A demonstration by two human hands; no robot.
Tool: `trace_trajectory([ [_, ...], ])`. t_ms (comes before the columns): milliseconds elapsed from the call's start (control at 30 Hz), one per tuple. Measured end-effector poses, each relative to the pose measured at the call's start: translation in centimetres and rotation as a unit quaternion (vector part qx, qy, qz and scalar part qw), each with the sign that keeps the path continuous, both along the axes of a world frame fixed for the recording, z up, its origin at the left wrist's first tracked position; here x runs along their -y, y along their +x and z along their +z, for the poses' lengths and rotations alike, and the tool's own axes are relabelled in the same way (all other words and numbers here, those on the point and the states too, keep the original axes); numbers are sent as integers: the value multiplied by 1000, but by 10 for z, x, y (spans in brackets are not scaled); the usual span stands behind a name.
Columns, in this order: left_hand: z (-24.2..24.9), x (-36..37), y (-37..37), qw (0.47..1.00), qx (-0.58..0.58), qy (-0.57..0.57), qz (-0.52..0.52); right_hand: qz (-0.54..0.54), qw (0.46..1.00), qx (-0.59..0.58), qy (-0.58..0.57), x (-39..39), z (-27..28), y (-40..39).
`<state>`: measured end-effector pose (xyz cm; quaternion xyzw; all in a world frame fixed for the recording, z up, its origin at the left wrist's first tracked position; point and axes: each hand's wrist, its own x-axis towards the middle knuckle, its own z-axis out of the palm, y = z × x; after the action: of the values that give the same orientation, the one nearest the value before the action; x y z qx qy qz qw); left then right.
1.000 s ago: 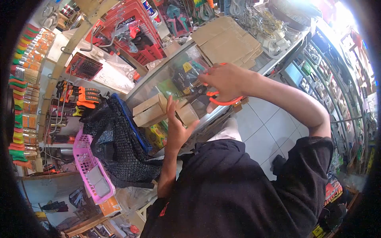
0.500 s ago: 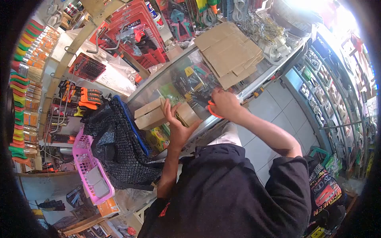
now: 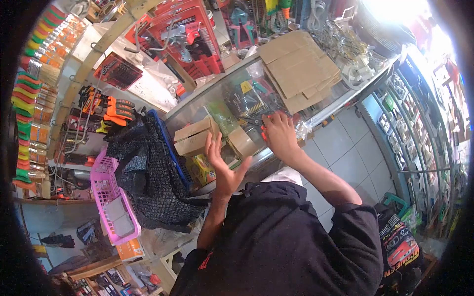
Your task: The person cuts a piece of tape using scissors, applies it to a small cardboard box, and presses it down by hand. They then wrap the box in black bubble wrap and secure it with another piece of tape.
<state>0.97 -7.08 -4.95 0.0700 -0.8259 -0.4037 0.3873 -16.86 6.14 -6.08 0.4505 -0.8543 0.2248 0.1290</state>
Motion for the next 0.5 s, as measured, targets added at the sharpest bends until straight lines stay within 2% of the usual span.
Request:
trace_trajectory([
  [33, 5, -1, 5, 999, -19, 35, -11, -3, 999, 5, -38, 1, 11, 5],
  [100, 22, -7, 16, 987, -62, 144, -18, 55, 980, 171, -87, 3, 32, 12],
  [200, 33, 1, 31, 938, -135, 320, 2, 110, 901, 387, -160, 9, 19, 28],
  [233, 39, 3, 33, 936, -135, 322, 37, 126, 871, 444, -168, 11, 11, 32],
  [300, 37, 17, 37, 963, -91, 235, 98, 139, 813, 547, -142, 12, 11, 35],
  [367, 30, 21, 43, 976, -27, 146, 159, 155, 904, 391, -84, 7, 30, 45],
  [400, 22, 20, 44, 972, -33, 179, 150, 163, 937, 305, -55, 5, 35, 53],
  [500, 1, 7, 43, 956, -48, 262, 122, 161, 968, 191, -5, 13, 33, 82],
])
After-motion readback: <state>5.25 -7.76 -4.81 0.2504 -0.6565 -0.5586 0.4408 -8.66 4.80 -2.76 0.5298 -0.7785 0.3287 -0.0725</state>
